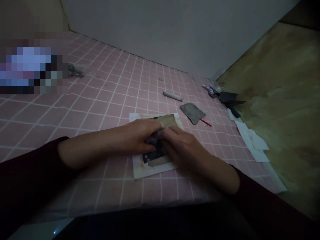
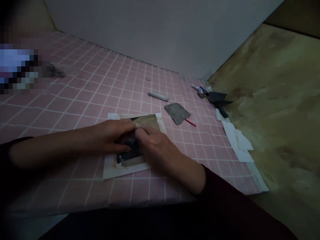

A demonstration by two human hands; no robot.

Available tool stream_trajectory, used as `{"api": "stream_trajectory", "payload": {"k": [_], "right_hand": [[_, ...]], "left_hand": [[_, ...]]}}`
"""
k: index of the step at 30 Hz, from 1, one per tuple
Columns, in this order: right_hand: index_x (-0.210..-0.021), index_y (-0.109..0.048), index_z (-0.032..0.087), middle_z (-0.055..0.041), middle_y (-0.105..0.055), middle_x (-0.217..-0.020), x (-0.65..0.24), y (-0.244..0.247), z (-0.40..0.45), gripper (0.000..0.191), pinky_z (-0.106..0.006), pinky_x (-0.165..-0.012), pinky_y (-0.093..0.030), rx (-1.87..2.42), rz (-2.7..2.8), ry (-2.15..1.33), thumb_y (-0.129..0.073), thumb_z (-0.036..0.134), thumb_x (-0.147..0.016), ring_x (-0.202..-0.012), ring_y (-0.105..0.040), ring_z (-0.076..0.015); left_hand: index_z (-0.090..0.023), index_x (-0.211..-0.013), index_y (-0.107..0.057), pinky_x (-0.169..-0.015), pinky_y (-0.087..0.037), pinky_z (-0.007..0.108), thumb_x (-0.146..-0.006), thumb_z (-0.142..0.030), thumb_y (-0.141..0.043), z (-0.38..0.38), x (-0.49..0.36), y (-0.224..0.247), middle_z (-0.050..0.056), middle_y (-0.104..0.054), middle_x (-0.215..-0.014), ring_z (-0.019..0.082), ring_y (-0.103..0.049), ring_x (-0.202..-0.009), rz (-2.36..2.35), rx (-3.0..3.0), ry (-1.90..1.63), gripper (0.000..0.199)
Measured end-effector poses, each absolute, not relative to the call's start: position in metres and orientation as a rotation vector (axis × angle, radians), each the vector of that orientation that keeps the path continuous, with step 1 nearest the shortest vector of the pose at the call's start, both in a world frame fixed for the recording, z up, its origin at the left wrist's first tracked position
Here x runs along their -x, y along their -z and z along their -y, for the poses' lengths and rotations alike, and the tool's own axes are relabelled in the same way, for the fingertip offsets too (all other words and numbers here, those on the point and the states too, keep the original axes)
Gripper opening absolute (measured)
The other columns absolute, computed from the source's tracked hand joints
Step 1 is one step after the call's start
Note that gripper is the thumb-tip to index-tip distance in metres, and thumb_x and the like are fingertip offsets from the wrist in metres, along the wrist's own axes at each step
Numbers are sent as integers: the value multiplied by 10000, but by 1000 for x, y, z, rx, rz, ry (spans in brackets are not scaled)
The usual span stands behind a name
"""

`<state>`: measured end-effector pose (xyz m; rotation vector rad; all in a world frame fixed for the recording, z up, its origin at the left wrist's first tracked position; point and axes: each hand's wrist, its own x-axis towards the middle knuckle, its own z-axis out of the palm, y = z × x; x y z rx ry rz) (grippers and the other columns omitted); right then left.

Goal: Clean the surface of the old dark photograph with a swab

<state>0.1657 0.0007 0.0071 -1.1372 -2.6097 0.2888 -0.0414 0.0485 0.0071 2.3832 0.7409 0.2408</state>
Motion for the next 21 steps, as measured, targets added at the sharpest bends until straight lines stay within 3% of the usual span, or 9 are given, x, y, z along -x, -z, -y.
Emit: {"api": "stream_trajectory", "payload": {"k": [21], "right_hand": [[-836,-486,187,-47,-561,-790,-173,-4,-1,95,-287,-631,-419,1212,2603,-230,-453,110,-881,-709,-529,-172]], "left_hand": [[-176,-860,-496,-619,-348,245,-745,-200,-642,-49,41,-11,-15,-536,-788,124,-494,-669,-763,-2379,-180,188]]}}
